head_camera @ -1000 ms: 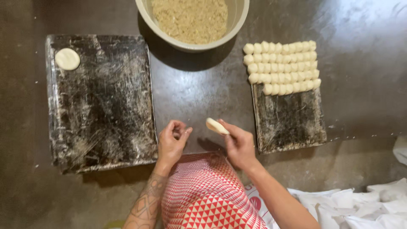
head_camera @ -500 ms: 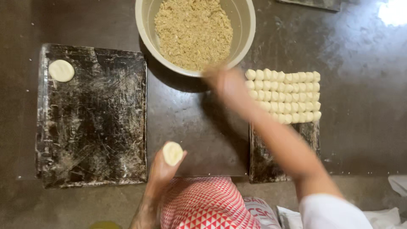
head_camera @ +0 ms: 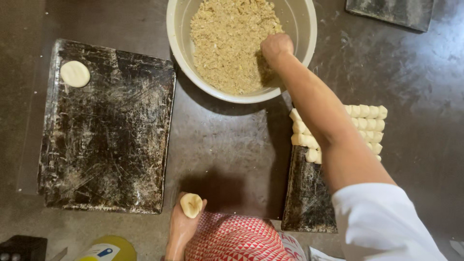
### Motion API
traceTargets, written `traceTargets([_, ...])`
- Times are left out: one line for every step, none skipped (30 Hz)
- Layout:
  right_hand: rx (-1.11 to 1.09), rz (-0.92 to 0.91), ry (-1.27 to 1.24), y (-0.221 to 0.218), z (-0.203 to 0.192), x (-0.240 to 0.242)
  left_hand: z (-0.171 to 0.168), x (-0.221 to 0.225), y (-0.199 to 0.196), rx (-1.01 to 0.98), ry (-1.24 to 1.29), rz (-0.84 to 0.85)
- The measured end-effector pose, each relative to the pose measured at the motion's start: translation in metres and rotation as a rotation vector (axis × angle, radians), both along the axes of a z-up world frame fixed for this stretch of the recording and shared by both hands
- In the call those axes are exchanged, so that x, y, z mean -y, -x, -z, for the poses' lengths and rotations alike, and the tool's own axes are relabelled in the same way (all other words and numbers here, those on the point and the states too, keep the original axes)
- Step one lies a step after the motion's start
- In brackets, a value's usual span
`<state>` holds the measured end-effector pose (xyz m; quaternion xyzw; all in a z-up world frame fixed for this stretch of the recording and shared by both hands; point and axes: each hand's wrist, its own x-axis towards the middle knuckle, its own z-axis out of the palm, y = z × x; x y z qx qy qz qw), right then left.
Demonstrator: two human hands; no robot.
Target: The person prepares filled dough buns by taking small pieces of dough, flattening them by hand, adding a spoonful of filling from a bowl, and sealing the dough into balls before placing them on a tray.
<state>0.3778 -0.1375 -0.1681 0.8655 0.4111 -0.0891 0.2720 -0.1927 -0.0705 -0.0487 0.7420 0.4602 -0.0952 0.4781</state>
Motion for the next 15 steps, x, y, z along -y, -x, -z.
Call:
traceTargets([-0.022,0.038,-0.005,0.002,-0.008,-0.002,0.000,-0.001,-0.001,0.042,0.011,0.001])
traceTargets([-0.046,0.080,-0.006,0.005,-0.014,-0.001,0.000,-0.001,-0.001,0.082,0.025,0.006])
traceTargets([-0.048,0.079,-0.006,0.008,-0.018,0.004,0.002,-0.003,-0.003,0.080,0.025,0.005])
traceTargets([-0.055,0.043,0.031,0.011,-0.020,0.012,0.003,-0.004,-0.005,0.089,0.039,0.008])
traceTargets([-0.062,0.007,0.068,0.014,-0.021,0.018,0.003,-0.003,-0.005,0.098,0.053,0.012])
traceTargets([-0.055,0.018,0.066,0.015,-0.018,0.019,0.002,-0.003,-0.004,0.105,0.051,0.022])
traceTargets([-0.079,0.040,0.034,0.019,-0.015,0.017,0.000,-0.002,-0.003,0.121,0.032,0.048])
traceTargets([-0.104,0.058,0.001,0.018,-0.015,0.013,-0.001,-0.003,-0.003,0.136,0.010,0.069])
traceTargets([-0.099,0.062,-0.004,0.014,-0.021,0.013,0.000,-0.005,-0.004,0.141,0.006,0.074])
traceTargets([-0.089,0.107,-0.038,0.019,-0.029,0.016,0.001,-0.007,0.001,0.161,-0.002,0.061])
traceTargets([-0.079,0.151,-0.072,0.025,-0.039,0.017,0.002,-0.009,0.008,0.181,-0.010,0.049])
traceTargets([-0.072,0.155,-0.072,0.027,-0.057,0.015,0.005,-0.012,0.012,0.187,-0.008,0.053])
traceTargets([-0.010,0.100,-0.062,0.029,-0.078,0.017,0.008,-0.016,0.016,0.155,-0.005,0.054])
traceTargets([0.050,0.047,-0.046,0.035,-0.099,0.022,0.012,-0.019,0.021,0.121,0.004,0.057])
traceTargets([0.055,0.052,-0.039,0.043,-0.117,0.034,0.018,-0.022,0.022,0.125,0.011,0.062])
